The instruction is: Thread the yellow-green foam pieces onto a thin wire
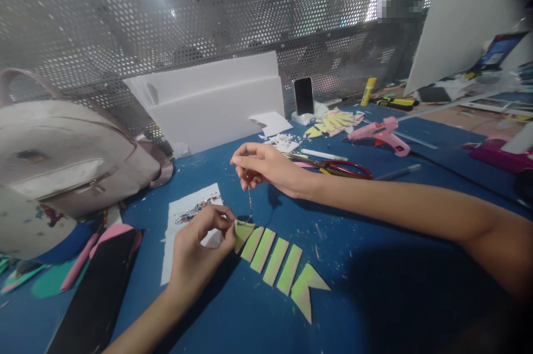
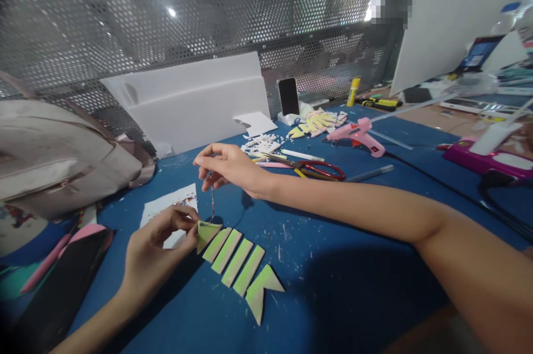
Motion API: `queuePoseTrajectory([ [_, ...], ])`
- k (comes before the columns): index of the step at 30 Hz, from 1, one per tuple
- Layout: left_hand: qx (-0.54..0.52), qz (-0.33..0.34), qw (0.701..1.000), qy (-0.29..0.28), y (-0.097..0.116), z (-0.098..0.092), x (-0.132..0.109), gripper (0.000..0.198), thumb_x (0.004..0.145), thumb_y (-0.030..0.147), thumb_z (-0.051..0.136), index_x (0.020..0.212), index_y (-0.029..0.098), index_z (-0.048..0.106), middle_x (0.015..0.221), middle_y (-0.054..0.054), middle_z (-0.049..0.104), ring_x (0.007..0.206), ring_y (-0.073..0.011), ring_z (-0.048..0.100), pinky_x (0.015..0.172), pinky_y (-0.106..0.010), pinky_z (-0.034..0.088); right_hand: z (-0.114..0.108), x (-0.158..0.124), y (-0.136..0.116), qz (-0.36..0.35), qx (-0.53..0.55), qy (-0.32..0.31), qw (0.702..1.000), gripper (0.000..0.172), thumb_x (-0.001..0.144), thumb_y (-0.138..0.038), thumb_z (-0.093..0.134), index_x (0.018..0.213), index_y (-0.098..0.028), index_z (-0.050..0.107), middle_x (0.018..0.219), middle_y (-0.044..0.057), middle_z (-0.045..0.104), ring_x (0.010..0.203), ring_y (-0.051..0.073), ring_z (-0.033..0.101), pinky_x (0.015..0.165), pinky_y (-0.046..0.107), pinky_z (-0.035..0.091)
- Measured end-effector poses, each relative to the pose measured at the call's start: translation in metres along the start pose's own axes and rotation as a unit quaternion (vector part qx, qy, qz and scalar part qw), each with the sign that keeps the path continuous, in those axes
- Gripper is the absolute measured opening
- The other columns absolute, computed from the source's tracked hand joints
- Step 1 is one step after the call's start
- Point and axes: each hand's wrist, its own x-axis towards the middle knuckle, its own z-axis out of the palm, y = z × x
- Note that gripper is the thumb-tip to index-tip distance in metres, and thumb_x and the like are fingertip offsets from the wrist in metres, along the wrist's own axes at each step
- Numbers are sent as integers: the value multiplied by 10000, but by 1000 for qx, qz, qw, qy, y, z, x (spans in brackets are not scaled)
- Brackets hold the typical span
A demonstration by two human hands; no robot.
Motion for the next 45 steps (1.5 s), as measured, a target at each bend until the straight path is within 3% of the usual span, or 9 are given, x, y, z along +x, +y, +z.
queuePoseTrajectory([
  [12,64,58,996,0,0,1,-3,197,795,43,625,756,210,526,858,15,669,713,-102,619,706,-231,462,3,-2,6,-10,-1,8,1000,160,902,-313,616,850,-187,532,720,-24,594,568,81,633,475,176,413],
  [27,-47,-22,996,-67,19,7,-5,167,853,117,595,722,205,542,828,-6,687,775,-129,655,719,-238,489,8,-5,9,-11,-12,12,1000,164,889,-320,616,850,-181,538,721,-19,589,522,63,570,453,183,372],
  [35,-37,15,996,-79,21,10,-3,185,838,88,593,701,203,545,799,2,646,746,-120,621,699,-240,477,10,-8,8,-3,-10,-2,1000,195,881,-353,630,849,-183,542,730,-21,588,534,64,569,462,188,376],
  [45,-49,-13,996,-80,23,12,-4,201,826,114,603,680,205,498,777,-4,682,728,-127,659,690,-236,511,10,-9,7,6,2,-10,1000,191,876,-342,635,839,-180,541,735,-17,588,550,66,574,468,181,387],
])
